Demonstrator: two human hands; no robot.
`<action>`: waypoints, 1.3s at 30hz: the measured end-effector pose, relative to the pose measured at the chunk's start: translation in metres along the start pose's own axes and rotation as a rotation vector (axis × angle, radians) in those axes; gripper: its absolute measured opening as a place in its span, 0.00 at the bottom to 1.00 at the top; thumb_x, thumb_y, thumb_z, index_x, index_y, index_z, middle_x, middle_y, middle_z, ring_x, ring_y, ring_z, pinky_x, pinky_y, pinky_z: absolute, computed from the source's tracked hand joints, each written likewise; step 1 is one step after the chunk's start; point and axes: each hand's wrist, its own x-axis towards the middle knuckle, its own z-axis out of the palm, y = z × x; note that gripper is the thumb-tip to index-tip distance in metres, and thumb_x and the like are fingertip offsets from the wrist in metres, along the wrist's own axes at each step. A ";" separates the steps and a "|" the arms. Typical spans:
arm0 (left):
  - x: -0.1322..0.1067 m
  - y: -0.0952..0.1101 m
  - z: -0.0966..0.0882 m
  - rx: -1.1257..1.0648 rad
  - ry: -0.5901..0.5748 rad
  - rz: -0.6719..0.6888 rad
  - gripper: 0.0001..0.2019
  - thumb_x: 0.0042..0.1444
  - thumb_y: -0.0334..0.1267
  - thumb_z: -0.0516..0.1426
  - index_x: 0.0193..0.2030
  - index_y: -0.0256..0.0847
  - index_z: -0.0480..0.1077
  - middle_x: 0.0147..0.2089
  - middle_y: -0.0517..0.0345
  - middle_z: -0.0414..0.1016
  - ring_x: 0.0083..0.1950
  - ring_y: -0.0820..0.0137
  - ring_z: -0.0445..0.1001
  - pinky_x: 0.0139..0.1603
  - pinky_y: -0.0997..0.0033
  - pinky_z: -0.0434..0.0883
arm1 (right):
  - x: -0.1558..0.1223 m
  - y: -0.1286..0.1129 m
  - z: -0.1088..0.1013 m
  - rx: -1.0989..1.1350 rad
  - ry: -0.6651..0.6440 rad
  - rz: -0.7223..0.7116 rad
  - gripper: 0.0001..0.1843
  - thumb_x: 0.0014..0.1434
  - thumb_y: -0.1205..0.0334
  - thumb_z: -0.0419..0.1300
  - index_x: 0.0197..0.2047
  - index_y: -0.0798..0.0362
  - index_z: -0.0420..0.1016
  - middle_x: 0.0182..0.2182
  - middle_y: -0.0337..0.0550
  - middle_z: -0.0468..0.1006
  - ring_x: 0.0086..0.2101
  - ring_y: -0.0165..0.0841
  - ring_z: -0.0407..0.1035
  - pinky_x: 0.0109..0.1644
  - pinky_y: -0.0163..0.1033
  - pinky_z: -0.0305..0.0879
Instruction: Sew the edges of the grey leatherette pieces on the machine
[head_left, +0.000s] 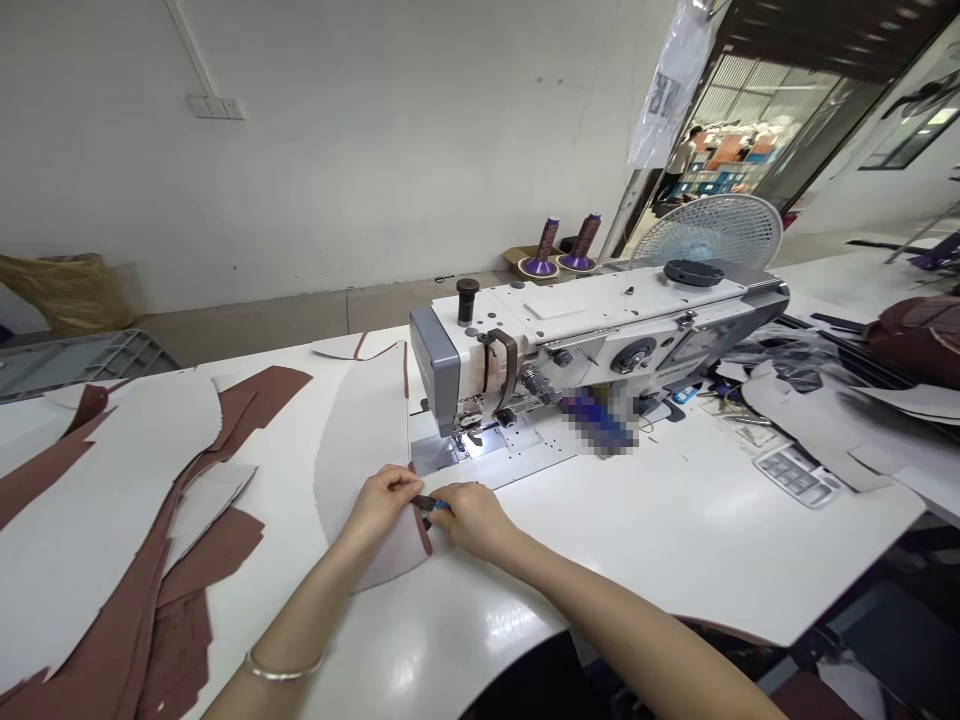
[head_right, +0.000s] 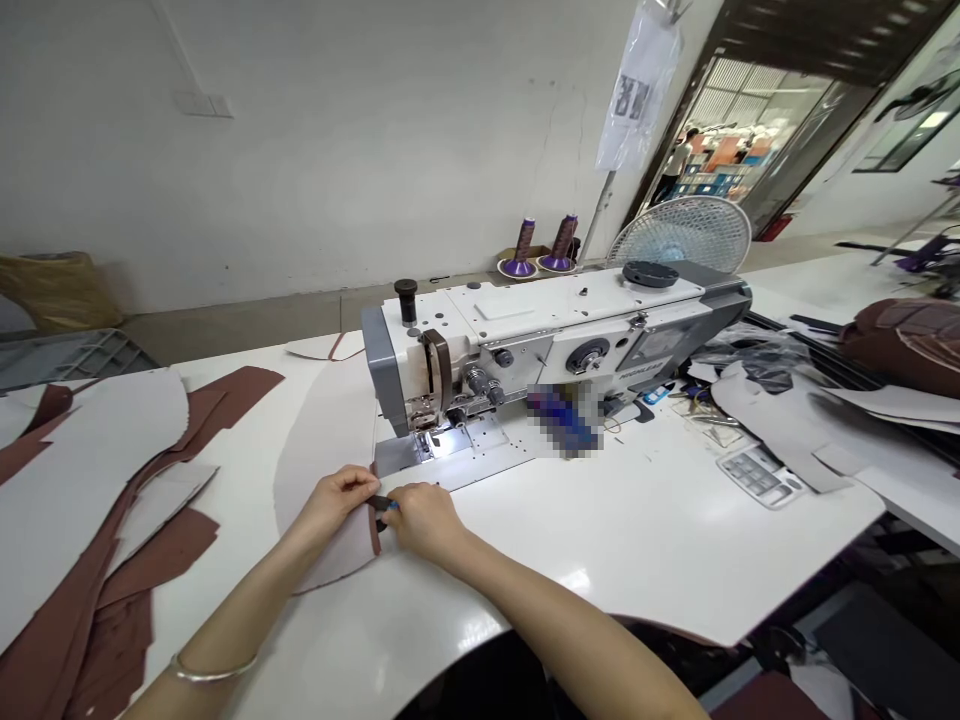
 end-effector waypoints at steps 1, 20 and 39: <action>0.000 0.000 0.001 0.017 0.006 0.002 0.13 0.39 0.49 0.61 0.24 0.40 0.74 0.32 0.56 0.71 0.35 0.67 0.69 0.40 0.68 0.65 | 0.000 0.000 0.002 -0.008 -0.001 -0.002 0.07 0.60 0.61 0.57 0.37 0.52 0.76 0.36 0.43 0.79 0.37 0.35 0.71 0.35 0.34 0.54; -0.005 -0.008 0.001 -0.111 0.032 -0.068 0.19 0.41 0.54 0.61 0.29 0.39 0.72 0.29 0.58 0.73 0.32 0.69 0.68 0.35 0.72 0.64 | 0.009 0.039 0.014 -0.765 0.369 -0.059 0.24 0.56 0.81 0.46 0.57 0.70 0.61 0.33 0.56 0.73 0.32 0.38 0.70 0.26 0.37 0.67; -0.015 0.000 -0.026 -0.009 -0.460 0.017 0.20 0.52 0.54 0.55 0.22 0.41 0.74 0.33 0.52 0.75 0.42 0.62 0.70 0.50 0.64 0.65 | -0.008 0.106 -0.046 -0.810 0.380 -0.040 0.14 0.64 0.70 0.42 0.41 0.60 0.68 0.53 0.64 0.67 0.33 0.34 0.70 0.29 0.35 0.60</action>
